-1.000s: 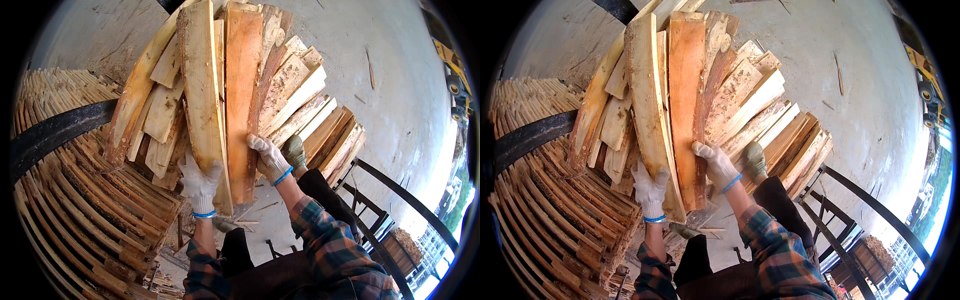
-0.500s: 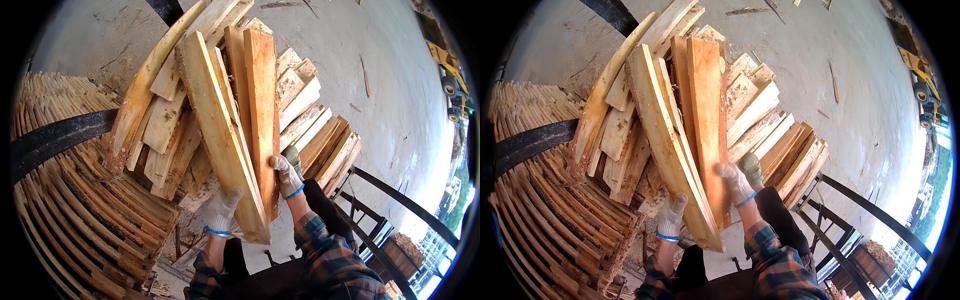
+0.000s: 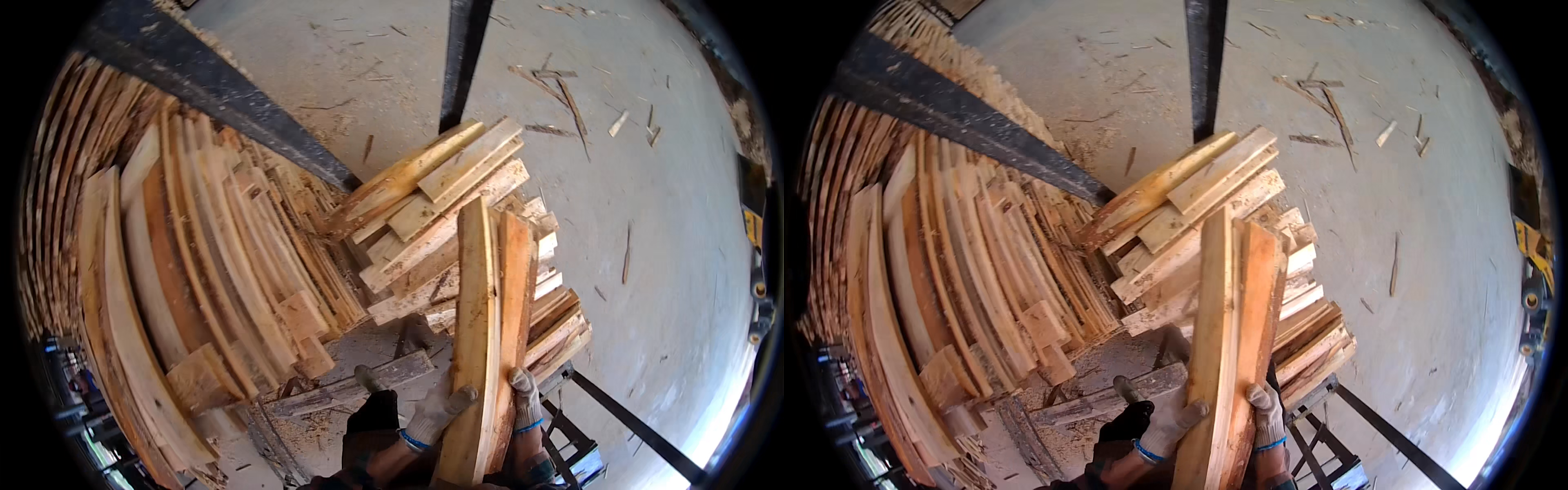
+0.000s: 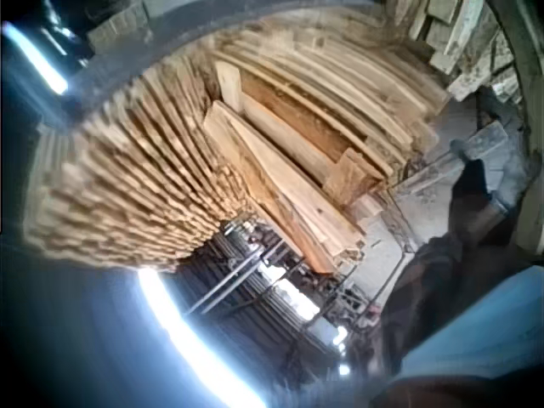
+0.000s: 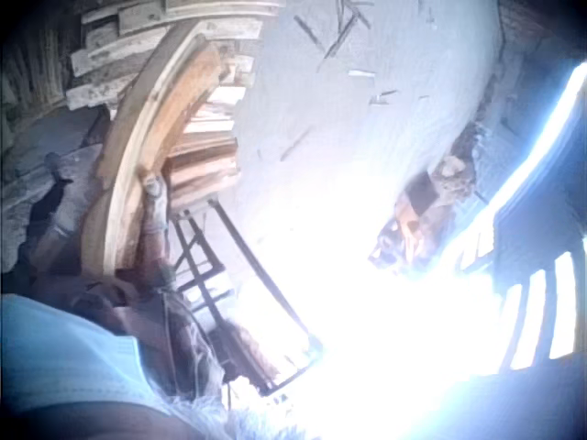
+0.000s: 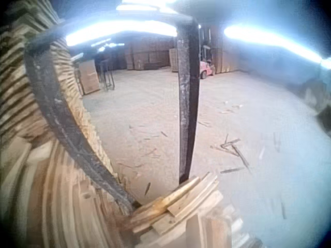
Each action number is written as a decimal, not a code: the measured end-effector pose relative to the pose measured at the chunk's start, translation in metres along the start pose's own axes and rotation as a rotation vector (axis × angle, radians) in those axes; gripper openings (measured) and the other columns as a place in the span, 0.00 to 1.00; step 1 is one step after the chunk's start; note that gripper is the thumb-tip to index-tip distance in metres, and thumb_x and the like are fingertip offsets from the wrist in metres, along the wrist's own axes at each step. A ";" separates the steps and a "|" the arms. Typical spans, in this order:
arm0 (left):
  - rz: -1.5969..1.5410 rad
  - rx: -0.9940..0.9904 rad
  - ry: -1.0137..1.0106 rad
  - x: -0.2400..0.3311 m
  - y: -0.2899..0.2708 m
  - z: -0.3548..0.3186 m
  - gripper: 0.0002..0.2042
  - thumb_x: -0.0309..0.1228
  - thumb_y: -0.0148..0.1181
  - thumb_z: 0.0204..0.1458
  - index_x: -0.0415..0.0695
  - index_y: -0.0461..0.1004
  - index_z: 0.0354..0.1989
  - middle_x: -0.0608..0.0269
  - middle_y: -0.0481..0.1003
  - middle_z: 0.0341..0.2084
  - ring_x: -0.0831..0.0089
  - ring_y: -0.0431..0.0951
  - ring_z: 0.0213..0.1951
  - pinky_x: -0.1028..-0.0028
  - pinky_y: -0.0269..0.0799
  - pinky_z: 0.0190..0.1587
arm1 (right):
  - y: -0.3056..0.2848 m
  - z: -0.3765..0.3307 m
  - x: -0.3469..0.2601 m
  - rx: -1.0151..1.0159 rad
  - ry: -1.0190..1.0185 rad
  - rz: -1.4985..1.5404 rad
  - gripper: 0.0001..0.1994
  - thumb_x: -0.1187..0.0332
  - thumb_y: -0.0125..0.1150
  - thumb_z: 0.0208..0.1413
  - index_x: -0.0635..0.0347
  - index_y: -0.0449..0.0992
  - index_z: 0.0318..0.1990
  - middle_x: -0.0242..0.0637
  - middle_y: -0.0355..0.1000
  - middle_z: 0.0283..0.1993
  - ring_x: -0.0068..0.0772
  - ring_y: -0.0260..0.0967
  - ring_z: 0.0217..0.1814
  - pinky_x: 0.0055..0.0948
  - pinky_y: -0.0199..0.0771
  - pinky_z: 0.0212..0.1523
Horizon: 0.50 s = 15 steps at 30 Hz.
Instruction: The person repeatedly picks up wood planks from a vertical rack and places them onto a growing horizontal stack. They handle the wood by hand, wearing gloves, and arrange the pieces to build a neat pile.
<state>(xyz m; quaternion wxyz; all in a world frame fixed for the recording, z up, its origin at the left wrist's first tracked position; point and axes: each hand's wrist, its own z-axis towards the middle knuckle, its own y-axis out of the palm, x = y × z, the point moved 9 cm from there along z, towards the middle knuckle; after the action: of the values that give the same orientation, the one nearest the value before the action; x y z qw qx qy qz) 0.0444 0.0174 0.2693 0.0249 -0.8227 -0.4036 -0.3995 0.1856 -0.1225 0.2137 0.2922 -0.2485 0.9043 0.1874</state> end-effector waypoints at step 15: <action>-0.103 0.317 0.906 0.246 -0.099 -0.280 0.48 0.51 0.63 0.49 0.33 0.47 0.70 0.51 0.72 0.52 0.66 0.72 0.51 0.72 0.68 0.54 | 0.315 -0.203 -0.232 -0.550 -0.713 -0.175 0.36 0.51 0.64 0.51 0.72 0.66 0.59 0.40 0.75 0.44 0.32 0.73 0.44 0.30 0.75 0.44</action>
<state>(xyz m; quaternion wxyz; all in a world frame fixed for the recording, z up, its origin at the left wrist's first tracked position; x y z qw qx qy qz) -0.1141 0.1411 0.5982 0.3036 -0.5311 -0.4482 -0.6518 0.0853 0.1120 0.5731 0.5231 -0.3123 0.6394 0.4690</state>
